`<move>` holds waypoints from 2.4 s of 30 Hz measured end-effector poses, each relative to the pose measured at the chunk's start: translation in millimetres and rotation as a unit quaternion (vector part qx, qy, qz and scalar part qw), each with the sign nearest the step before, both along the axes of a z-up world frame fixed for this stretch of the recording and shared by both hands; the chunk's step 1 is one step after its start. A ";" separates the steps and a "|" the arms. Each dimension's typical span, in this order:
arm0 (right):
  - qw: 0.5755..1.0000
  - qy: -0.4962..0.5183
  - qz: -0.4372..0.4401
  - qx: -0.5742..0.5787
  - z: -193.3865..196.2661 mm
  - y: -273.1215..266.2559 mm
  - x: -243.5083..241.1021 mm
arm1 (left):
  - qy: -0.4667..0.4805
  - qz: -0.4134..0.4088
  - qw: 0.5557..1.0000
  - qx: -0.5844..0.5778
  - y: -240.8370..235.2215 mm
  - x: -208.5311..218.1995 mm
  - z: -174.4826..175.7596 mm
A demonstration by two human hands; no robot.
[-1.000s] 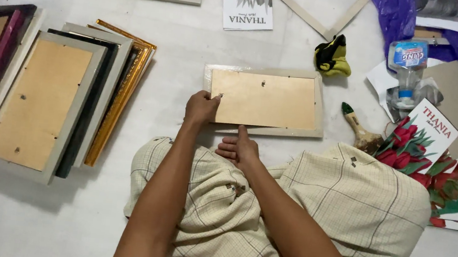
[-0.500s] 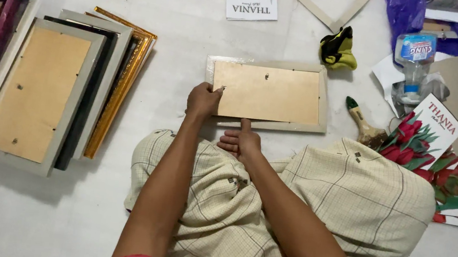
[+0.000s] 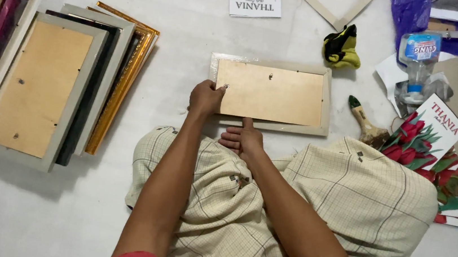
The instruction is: Assembling picture frames by inserting promotional paper and backing boards.
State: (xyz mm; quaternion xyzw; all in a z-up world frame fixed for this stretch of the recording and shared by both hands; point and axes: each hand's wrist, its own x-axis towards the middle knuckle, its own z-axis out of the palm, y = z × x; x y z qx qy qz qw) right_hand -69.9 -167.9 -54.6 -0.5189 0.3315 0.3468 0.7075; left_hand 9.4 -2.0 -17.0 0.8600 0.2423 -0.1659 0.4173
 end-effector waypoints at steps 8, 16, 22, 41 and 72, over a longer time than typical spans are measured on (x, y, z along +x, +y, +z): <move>1.000 0.004 -0.006 0.000 13.1 -0.6 -0.7 | 0.002 0.004 1.000 -0.006 -1.2 -0.9 1.3; 0.999 -0.010 -0.031 0.029 23.8 0.3 -9.4 | -0.031 0.000 0.999 -0.008 -3.0 -6.4 4.0; 0.998 -0.017 -0.047 0.048 17.3 -3.2 -11.3 | -0.056 -0.065 0.992 0.092 -10.0 -7.1 10.6; 0.692 -0.341 0.362 -0.524 95.3 -25.6 15.2 | -0.073 -0.094 0.989 0.083 -14.0 -15.4 47.0; 0.549 -0.383 0.558 -0.491 99.6 -9.8 110.9 | -0.084 -0.162 0.961 0.207 -22.2 4.8 43.2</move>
